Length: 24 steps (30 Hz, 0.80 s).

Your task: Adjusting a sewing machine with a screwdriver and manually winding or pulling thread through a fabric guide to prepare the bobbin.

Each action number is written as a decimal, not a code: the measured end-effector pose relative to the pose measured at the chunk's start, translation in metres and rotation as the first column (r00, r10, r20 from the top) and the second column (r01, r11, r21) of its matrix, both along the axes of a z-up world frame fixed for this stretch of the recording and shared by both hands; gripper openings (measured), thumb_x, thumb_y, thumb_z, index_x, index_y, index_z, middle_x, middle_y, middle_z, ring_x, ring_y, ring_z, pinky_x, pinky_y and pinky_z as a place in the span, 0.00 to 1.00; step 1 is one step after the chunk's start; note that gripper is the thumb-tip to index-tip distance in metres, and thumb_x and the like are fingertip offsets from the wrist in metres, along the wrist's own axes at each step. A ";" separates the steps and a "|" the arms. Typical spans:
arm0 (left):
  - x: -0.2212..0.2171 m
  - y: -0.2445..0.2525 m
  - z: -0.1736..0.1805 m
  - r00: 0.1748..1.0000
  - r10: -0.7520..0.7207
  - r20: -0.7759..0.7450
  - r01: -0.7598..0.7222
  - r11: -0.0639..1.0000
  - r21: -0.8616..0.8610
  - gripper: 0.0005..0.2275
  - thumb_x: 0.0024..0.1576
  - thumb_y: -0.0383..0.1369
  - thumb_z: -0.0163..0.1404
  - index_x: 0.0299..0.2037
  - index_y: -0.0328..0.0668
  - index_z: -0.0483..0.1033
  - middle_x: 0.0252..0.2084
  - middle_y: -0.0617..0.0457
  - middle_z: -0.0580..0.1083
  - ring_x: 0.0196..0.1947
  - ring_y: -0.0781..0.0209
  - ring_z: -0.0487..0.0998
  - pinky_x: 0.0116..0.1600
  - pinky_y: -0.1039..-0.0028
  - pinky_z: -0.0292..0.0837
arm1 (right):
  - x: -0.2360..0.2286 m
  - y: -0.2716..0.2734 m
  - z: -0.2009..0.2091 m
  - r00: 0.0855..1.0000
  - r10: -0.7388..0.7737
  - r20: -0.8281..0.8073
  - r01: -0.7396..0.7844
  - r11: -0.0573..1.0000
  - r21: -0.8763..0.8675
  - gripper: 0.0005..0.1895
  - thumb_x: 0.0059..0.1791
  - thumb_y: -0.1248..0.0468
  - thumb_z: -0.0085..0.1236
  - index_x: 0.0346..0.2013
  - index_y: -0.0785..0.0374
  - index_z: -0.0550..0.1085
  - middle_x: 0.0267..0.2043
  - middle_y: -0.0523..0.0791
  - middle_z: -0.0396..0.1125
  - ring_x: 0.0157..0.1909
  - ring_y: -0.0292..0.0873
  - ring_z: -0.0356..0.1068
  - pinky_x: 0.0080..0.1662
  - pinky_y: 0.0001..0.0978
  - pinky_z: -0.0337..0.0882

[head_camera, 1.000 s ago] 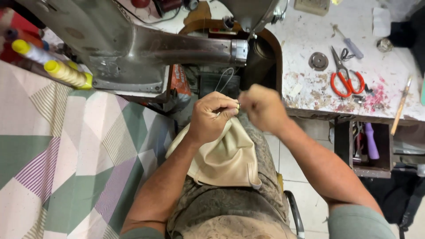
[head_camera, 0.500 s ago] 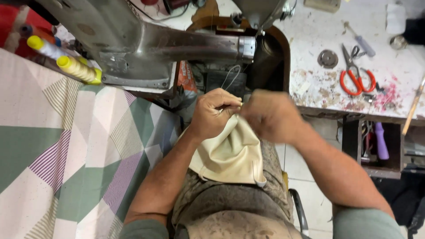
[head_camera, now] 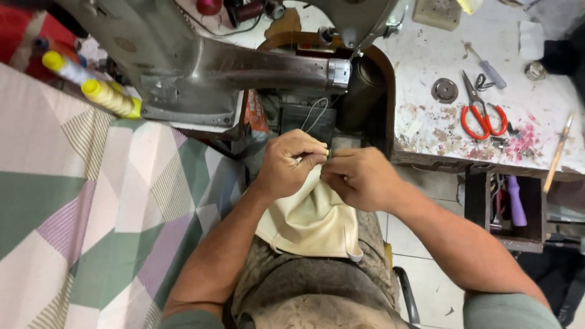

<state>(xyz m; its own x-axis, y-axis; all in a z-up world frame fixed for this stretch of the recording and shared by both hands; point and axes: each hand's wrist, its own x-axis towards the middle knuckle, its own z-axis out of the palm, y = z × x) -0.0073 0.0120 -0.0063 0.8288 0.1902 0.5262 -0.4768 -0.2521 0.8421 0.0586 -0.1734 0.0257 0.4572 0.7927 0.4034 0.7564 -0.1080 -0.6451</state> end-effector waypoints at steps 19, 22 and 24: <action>-0.006 -0.003 0.002 0.999 -0.042 0.001 0.042 0.996 -0.083 0.03 0.53 0.23 0.64 0.35 0.37 0.85 0.32 0.46 0.80 0.29 0.57 0.82 0.32 0.76 0.78 | 0.026 0.001 -0.001 0.981 0.029 -0.193 0.015 0.974 0.224 0.06 0.49 0.71 0.61 0.28 0.60 0.79 0.20 0.43 0.64 0.21 0.40 0.63 0.29 0.32 0.63; -0.001 -0.002 0.010 0.999 -0.054 -0.001 0.053 0.995 -0.080 0.02 0.53 0.23 0.63 0.34 0.38 0.85 0.32 0.48 0.79 0.29 0.60 0.81 0.31 0.76 0.77 | 0.027 -0.001 -0.021 0.981 0.021 -0.194 0.003 0.992 0.123 0.08 0.40 0.75 0.61 0.24 0.59 0.80 0.18 0.46 0.65 0.21 0.48 0.67 0.29 0.39 0.66; -0.003 -0.001 0.002 0.999 -0.038 -0.020 0.036 0.997 -0.071 0.03 0.53 0.24 0.64 0.35 0.39 0.86 0.31 0.48 0.80 0.28 0.61 0.81 0.31 0.77 0.77 | -0.006 0.000 0.016 0.970 0.020 -0.240 -0.004 0.998 0.064 0.09 0.41 0.73 0.62 0.28 0.54 0.83 0.20 0.46 0.68 0.23 0.48 0.70 0.30 0.39 0.69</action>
<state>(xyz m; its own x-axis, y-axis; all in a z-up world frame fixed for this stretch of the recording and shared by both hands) -0.0102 0.0114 -0.0042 0.8467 0.1950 0.4950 -0.4666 -0.1746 0.8671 0.0527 -0.1735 0.0415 0.5375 0.7752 0.3318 0.5790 -0.0532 -0.8136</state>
